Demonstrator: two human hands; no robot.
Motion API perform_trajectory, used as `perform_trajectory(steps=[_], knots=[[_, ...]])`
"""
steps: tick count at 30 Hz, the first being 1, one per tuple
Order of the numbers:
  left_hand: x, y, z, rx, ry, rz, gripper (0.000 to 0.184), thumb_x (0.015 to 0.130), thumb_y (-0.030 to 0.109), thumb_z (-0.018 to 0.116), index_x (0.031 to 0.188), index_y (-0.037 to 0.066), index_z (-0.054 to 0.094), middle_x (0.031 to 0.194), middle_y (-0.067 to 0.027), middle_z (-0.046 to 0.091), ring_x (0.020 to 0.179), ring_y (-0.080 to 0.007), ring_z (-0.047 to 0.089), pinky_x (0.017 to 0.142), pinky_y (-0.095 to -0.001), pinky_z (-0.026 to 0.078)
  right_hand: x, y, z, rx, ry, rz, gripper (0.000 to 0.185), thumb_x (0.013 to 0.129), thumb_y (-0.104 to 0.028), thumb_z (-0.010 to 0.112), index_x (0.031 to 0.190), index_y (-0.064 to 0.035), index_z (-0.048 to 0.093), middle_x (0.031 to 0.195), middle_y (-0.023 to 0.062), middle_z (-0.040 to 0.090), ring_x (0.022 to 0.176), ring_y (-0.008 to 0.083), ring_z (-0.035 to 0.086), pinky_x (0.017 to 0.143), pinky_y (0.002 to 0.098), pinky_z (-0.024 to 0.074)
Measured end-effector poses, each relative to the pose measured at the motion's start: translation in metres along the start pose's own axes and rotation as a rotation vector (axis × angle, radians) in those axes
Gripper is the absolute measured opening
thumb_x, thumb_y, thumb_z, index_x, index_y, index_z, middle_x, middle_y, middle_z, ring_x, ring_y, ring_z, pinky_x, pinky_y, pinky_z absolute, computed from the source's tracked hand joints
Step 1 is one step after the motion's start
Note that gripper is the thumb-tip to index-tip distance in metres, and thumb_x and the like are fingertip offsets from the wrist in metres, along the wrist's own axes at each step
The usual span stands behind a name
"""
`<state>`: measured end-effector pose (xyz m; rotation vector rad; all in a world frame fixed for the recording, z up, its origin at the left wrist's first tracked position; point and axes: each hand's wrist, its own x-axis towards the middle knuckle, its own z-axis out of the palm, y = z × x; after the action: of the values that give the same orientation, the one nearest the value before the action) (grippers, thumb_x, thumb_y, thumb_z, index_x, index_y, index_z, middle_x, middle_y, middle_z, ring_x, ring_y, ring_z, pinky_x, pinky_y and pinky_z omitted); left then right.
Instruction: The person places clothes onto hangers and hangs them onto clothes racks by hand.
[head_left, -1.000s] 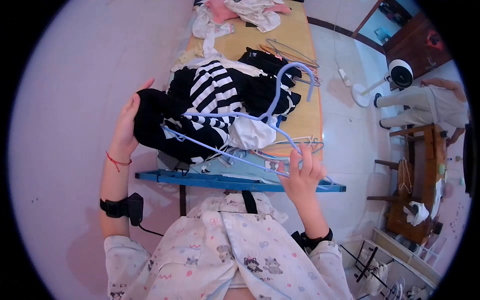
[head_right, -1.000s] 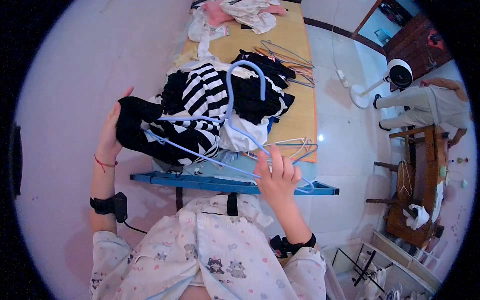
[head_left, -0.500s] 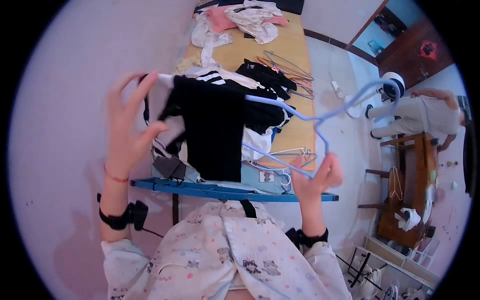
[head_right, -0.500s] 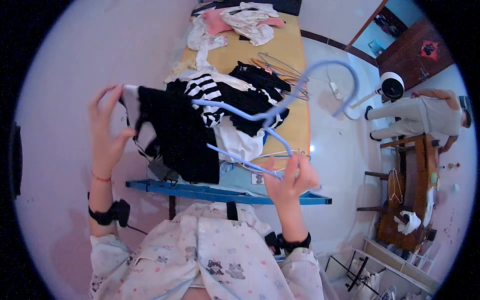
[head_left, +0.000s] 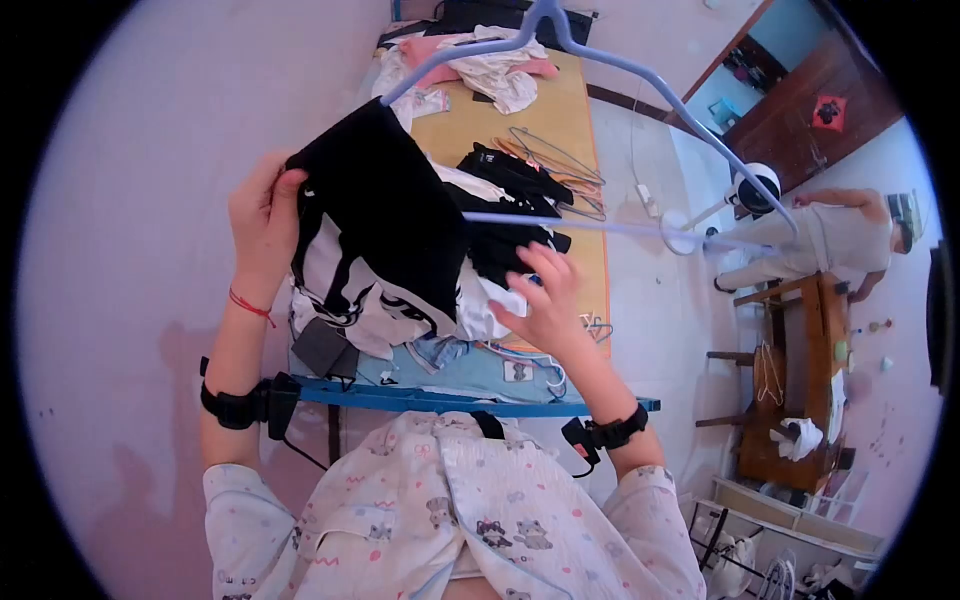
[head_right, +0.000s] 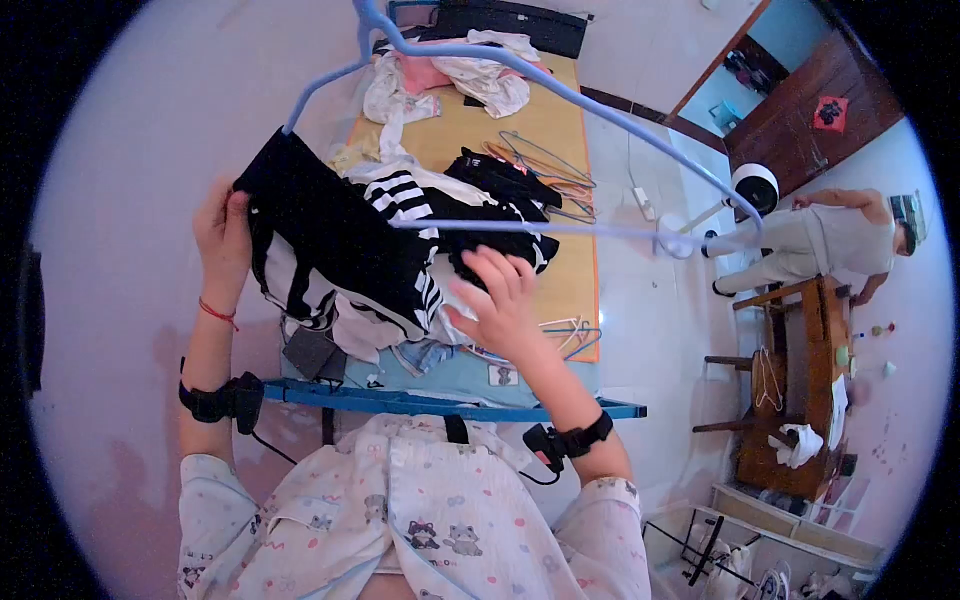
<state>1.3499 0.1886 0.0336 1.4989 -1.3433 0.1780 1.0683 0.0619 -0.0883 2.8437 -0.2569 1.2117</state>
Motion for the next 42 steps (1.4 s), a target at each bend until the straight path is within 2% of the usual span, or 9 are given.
perform_trajectory(steps=[8,13,16,17,18,21,33,39,42], knots=[[-0.011,0.007,0.002,-0.145,-0.198,0.074,0.023,0.09,0.019,0.05,0.085,-0.002,0.058,0.072,-0.0084,0.054,0.067,-0.0184,0.051,0.064,-0.0267,0.041,0.074,-0.047,0.009,0.97,-0.178,0.272,0.097,0.057,-0.04,0.081,0.131,0.0014,0.032,0.126,0.0196,0.043,0.116,0.0312,0.041,0.099,0.0358,0.0306],[-0.024,-0.007,0.009,-0.335,-0.111,-0.23,0.028,0.092,0.026,0.048,0.088,-0.001,0.056,0.077,-0.0048,0.052,0.07,-0.0149,0.049,0.065,-0.025,0.039,0.043,-0.057,0.062,1.084,-1.255,0.423,0.079,0.063,-0.045,0.075,0.116,0.0057,0.048,0.108,0.0205,0.054,0.101,0.0282,0.051,0.09,0.0315,0.0381],[-0.032,-0.033,0.012,-0.407,-0.117,-0.313,0.029,0.093,0.026,0.046,0.09,-0.001,0.054,0.08,-0.0037,0.051,0.075,-0.0128,0.048,0.07,-0.024,0.039,0.057,-0.049,0.024,0.643,-1.225,0.402,0.07,0.064,-0.047,0.074,0.114,-0.0017,0.053,0.109,0.0189,0.057,0.102,0.0309,0.055,0.087,0.0351,0.0429],[-0.037,-0.041,0.011,-0.408,-0.111,-0.306,0.029,0.093,0.026,0.046,0.09,-0.001,0.054,0.08,-0.0037,0.051,0.075,-0.0128,0.048,0.07,-0.024,0.039,-0.012,-0.025,0.071,0.438,-0.619,0.082,0.068,0.065,-0.046,0.072,0.114,-0.003,0.053,0.104,0.0206,0.059,0.096,0.0349,0.057,0.083,0.0392,0.0457],[-0.044,-0.05,0.011,-0.341,-0.11,-0.305,0.029,0.094,0.026,0.044,0.091,-0.001,0.054,0.082,-0.0036,0.052,0.078,-0.0125,0.048,0.072,-0.0237,0.038,-0.007,-0.02,0.068,0.236,-1.02,0.341,0.058,0.066,-0.041,0.07,0.112,-0.007,0.057,0.099,0.0198,0.06,0.089,0.0343,0.06,0.078,0.0412,0.0476],[-0.075,-0.105,0.01,-0.278,-0.119,-0.326,0.031,0.095,0.029,0.041,0.09,0.001,0.054,0.088,-0.0026,0.054,0.083,-0.0123,0.049,0.077,-0.0238,0.039,-0.002,0.01,0.03,-0.157,-0.753,0.187,0.037,0.064,-0.036,0.07,0.093,-0.0123,0.064,0.088,0.005,0.06,0.081,0.024,0.055,0.072,0.0404,0.0406],[-0.134,-0.15,0.003,-0.288,0.003,-0.523,0.043,0.095,0.035,0.039,0.095,-0.003,0.059,0.086,-0.0033,0.06,0.08,-0.0108,0.053,0.075,-0.0239,0.042,-0.028,0.01,-0.057,0.26,-0.181,0.646,0.056,0.065,-0.042,0.071,0.104,-0.0098,0.046,0.095,0.002,0.064,0.088,0.0189,0.055,0.087,0.0383,0.0201],[-0.143,-0.131,0.025,-0.194,-0.041,-0.475,0.041,0.096,0.032,0.038,0.103,-0.004,0.058,0.094,-0.0062,0.06,0.085,-0.0132,0.054,0.079,-0.0264,0.042,-0.038,0.02,-0.07,0.011,-0.296,0.898,0.038,0.086,-0.037,0.054,0.112,-0.0094,0.049,0.097,0.0041,0.062,0.093,0.0158,0.05,0.086,0.0371,0.0247],[-0.141,-0.122,0.033,-0.23,-0.021,-0.436,0.039,0.096,0.029,0.038,0.105,-0.004,0.057,0.097,-0.0073,0.06,0.089,-0.0139,0.054,0.08,-0.0266,0.042,-0.052,0.035,-0.052,0.596,0.178,1.044,0.068,0.088,-0.062,0.028,0.126,-0.007,0.042,0.073,-0.0022,0.057,0.078,0.0083,0.049,0.062,0.023,0.0328]])
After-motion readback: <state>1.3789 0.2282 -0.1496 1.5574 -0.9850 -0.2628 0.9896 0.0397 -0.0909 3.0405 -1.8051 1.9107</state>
